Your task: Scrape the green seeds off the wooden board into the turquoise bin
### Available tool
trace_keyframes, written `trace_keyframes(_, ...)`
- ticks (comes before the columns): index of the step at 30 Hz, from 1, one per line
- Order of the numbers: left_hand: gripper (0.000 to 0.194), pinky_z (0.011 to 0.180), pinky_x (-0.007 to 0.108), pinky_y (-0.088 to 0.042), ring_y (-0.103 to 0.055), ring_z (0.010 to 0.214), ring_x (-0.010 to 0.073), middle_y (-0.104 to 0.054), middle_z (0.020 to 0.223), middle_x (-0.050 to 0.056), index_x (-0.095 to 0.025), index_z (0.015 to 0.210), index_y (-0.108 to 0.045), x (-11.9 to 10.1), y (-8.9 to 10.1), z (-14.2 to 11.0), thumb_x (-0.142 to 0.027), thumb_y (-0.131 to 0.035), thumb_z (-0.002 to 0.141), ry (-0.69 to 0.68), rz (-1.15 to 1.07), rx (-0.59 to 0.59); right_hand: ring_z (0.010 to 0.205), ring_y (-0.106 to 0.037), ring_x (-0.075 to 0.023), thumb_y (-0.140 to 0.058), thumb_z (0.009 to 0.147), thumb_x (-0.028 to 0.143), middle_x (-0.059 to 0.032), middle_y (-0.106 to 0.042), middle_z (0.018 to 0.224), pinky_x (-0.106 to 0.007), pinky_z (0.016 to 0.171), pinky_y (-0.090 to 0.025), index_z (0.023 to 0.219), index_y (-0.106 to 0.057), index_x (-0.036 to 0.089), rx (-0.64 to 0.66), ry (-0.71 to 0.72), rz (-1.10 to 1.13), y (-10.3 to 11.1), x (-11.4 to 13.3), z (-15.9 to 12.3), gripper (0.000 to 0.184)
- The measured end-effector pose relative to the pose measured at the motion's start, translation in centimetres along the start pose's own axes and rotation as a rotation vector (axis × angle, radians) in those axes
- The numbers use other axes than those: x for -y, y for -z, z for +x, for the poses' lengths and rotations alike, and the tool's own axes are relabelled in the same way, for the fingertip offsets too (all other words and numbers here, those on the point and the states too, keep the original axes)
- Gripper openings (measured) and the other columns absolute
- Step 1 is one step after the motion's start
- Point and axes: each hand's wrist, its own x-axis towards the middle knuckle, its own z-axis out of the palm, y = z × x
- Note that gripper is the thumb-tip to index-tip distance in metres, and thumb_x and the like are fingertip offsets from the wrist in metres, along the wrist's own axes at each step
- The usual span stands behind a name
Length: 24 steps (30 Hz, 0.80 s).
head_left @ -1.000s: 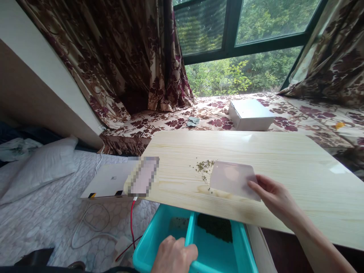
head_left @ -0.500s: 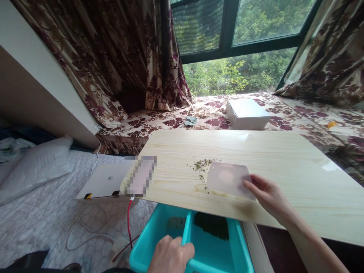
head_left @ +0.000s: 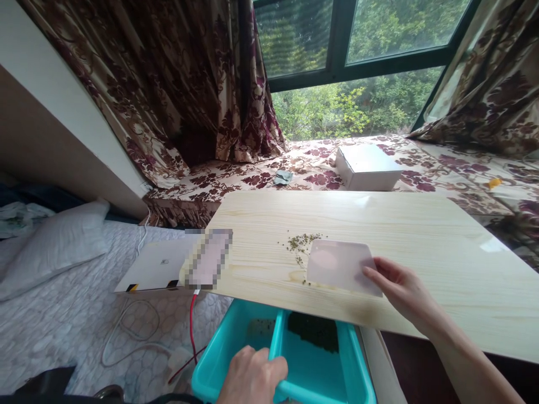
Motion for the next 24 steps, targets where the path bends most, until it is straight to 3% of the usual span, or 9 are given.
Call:
trace_keyframes(13,0.031,0.069,0.033,-0.041,-0.062,0.082,0.0285,-0.068,0.086,0.004,-0.024,0.085,-0.068,0.1,-0.1,-0.2,-0.054,-0.067,0.077,0.0,-0.029,0.017,0.078,-0.068,-0.0266,-0.066,0.066,0.063,-0.01,-0.074,0.082,-0.031,0.063,-0.054,0.089,-0.072,0.02,0.022,0.007,-0.029,-0.2,-0.9,-0.2,0.05)
trace_keyframes(24,0.033,0.067,0.032,-0.039,-0.061,0.08,0.0277,-0.067,0.085,0.003,-0.025,0.084,-0.067,0.3,-0.3,-0.4,-0.056,-0.07,0.074,0.023,-0.036,-0.006,0.072,-0.066,-0.0233,-0.069,0.061,0.063,-0.0075,-0.073,0.075,-0.029,0.063,-0.053,0.077,-0.073,0.02,0.072,0.014,0.029,-1.6,-0.2,-0.6,0.046)
